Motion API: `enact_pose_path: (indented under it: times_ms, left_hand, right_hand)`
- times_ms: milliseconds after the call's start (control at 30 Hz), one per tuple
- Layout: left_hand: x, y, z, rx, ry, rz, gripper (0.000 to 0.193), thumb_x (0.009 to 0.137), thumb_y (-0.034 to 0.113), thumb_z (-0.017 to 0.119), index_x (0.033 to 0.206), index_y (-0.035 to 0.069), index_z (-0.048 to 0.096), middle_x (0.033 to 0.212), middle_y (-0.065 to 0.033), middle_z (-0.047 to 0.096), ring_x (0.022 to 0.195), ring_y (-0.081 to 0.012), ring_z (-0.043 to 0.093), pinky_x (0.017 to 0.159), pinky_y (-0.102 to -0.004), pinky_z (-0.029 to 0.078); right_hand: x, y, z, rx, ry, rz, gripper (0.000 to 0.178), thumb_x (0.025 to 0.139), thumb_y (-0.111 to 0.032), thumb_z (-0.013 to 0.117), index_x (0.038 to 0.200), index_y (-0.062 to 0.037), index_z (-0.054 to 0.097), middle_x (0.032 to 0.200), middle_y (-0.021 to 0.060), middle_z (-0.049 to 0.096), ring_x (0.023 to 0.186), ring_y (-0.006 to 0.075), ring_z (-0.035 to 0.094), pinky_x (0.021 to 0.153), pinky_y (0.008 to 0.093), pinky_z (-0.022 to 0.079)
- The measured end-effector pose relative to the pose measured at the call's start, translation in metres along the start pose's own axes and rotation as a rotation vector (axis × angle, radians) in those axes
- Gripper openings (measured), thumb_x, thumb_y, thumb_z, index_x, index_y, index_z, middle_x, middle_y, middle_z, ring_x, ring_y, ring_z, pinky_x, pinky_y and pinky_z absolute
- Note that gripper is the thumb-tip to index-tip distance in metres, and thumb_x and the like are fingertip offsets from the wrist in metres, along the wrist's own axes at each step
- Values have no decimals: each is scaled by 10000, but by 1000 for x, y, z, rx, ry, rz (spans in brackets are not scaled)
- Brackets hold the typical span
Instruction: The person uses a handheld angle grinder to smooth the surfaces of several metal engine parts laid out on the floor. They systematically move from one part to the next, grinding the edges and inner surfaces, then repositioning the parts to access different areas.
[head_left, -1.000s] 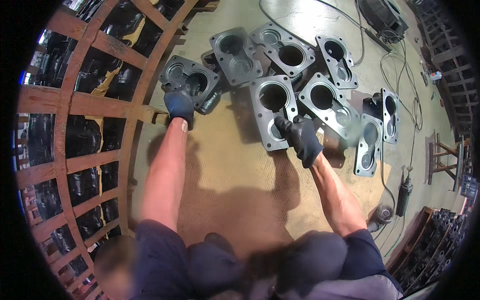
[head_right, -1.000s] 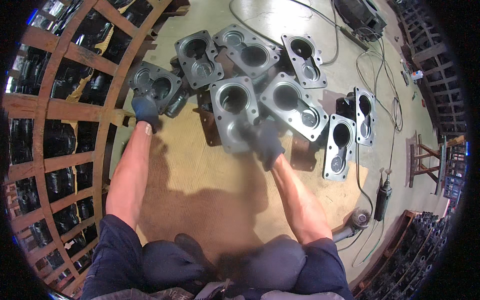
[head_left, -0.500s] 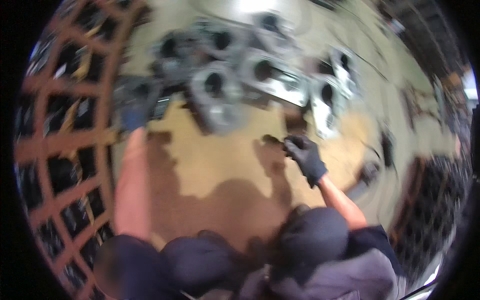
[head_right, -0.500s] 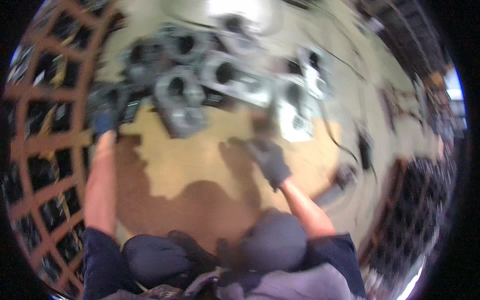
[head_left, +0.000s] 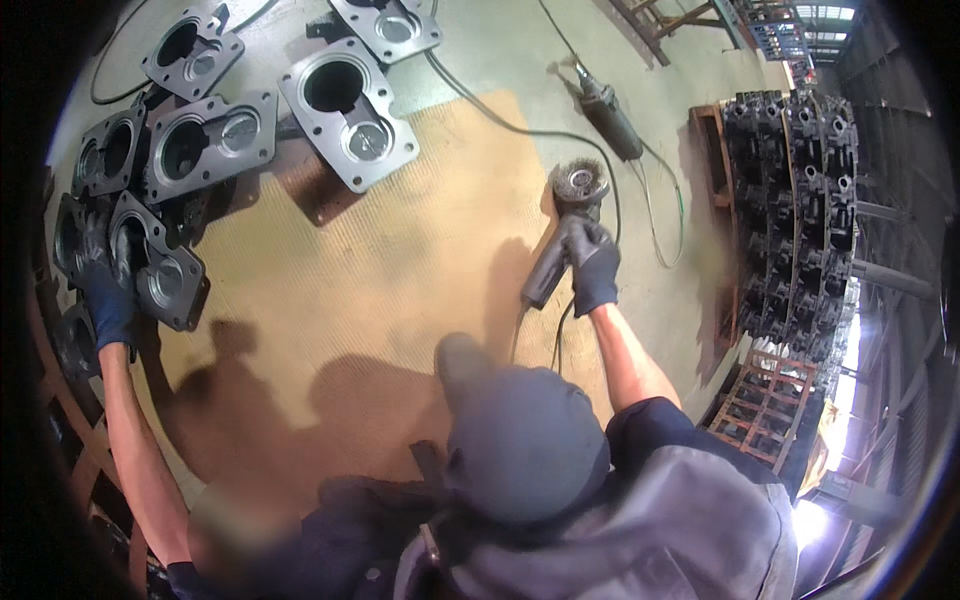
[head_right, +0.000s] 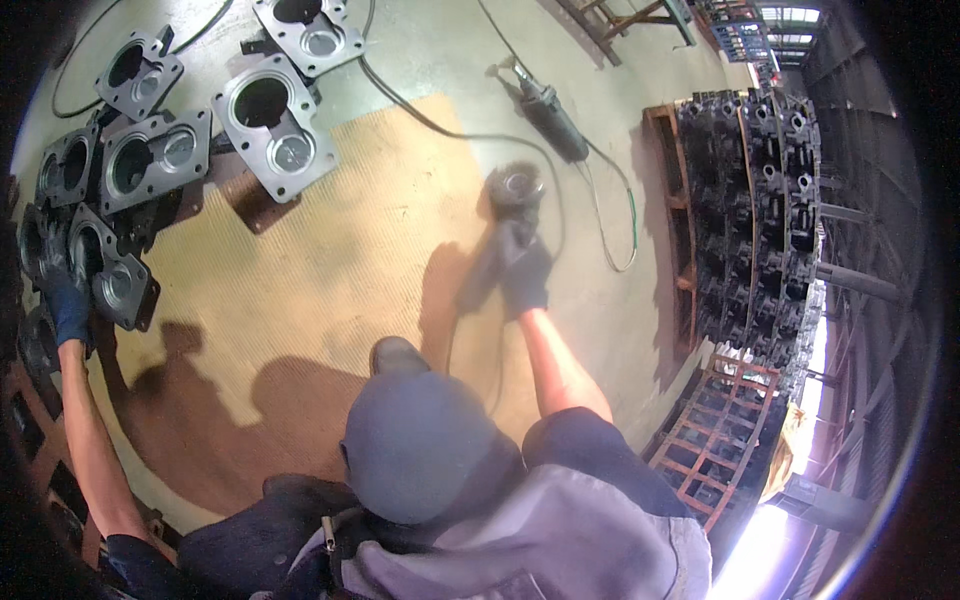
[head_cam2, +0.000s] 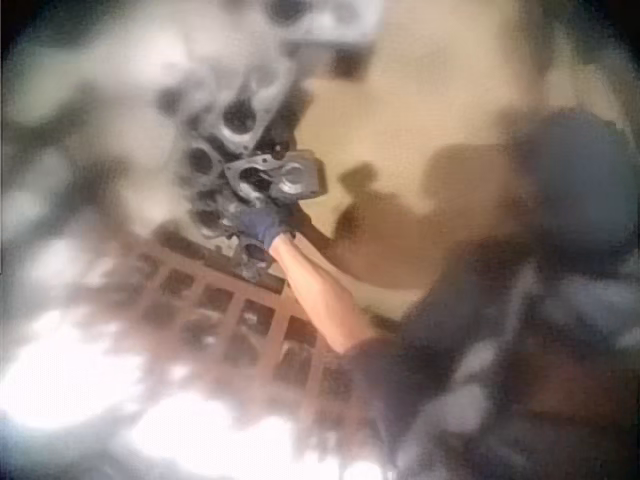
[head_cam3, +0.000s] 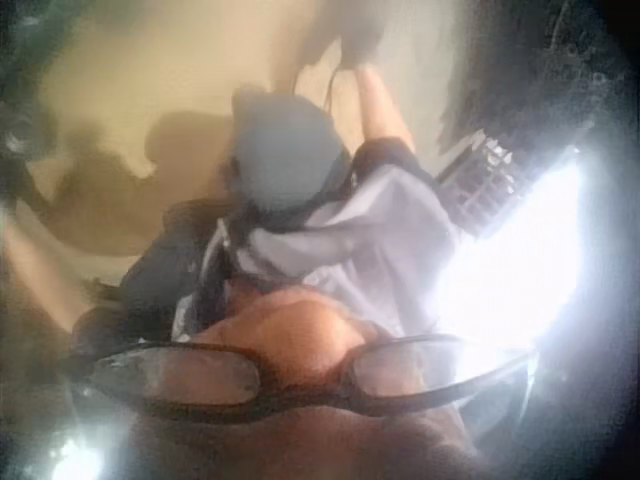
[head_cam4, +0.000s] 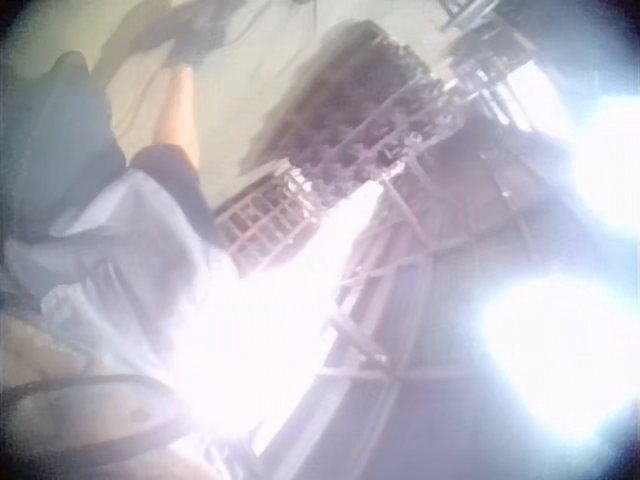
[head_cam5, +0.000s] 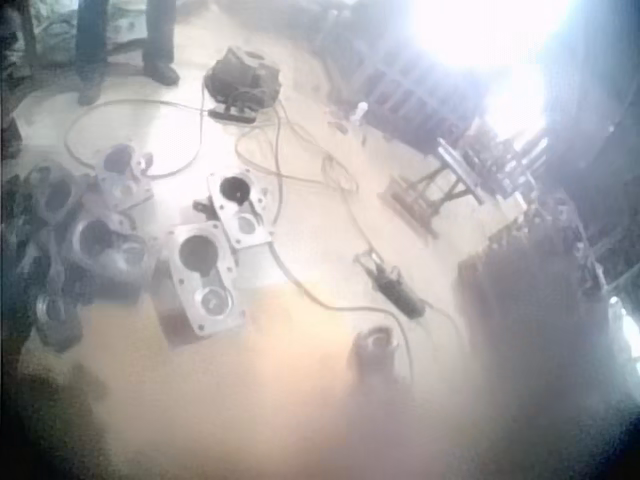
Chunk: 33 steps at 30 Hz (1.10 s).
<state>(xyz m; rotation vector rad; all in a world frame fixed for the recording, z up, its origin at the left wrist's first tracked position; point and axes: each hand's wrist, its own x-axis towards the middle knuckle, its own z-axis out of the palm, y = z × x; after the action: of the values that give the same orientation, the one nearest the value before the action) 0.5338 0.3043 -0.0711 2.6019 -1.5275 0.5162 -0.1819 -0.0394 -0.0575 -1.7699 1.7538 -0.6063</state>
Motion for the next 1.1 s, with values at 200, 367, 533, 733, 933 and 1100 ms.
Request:
enact_pose_path:
  times_ms: [200, 367, 533, 733, 933, 1100]
  left_hand:
    - [-11, -60, -59, -293, -186, -176, 457, 1072, 263, 613, 1480, 59, 594, 1491, -175, 609, 1369, -297, 581, 1157, -385, 447]
    - [7, -50, -127, 31, -236, -21, 479, 994, 398, 674, 1352, 81, 688, 1381, -185, 669, 1311, -323, 611, 1125, -416, 466]
    - [64, 80, -200, 21, -67, -64, 381, 945, 370, 693, 1185, 78, 735, 1194, -193, 708, 1139, -363, 661, 1002, -456, 511]
    - [39, 47, -228, 51, 206, -91, 290, 898, 327, 707, 1006, 68, 781, 987, -210, 742, 954, -409, 707, 869, -504, 551]
    - [101, 77, -272, 101, 132, 57, 268, 909, 269, 701, 1058, 50, 749, 1045, -204, 731, 983, -394, 700, 875, -494, 545]
    - [171, 126, -320, 132, 165, 94, 329, 965, 282, 714, 1166, 22, 708, 1139, -201, 734, 1044, -360, 713, 922, -444, 555]
  right_hand:
    - [11, 3, 13, 120, 24, 47, 467, 969, -336, 731, 1275, 12, 672, 1203, 192, 733, 1093, 277, 699, 937, 392, 541]
    - [34, 48, 55, 265, -167, 272, 478, 938, -306, 767, 1282, 4, 646, 1141, 112, 690, 988, 193, 624, 858, 350, 527]
    - [33, 76, 83, 602, -314, 465, 419, 914, -304, 751, 1211, -23, 657, 1036, 91, 671, 897, 197, 627, 788, 349, 538]
    - [44, 31, 59, 808, -397, 512, 349, 886, -302, 732, 1126, -56, 670, 910, 66, 648, 787, 201, 629, 705, 347, 552]
    - [42, -38, 34, 1067, -567, 391, 282, 857, -300, 713, 1041, -89, 682, 785, 41, 625, 678, 206, 632, 621, 346, 565]
    - [54, -201, 42, 1260, -880, 122, 235, 922, -270, 688, 1077, -93, 693, 850, 30, 643, 734, 163, 639, 666, 318, 550]
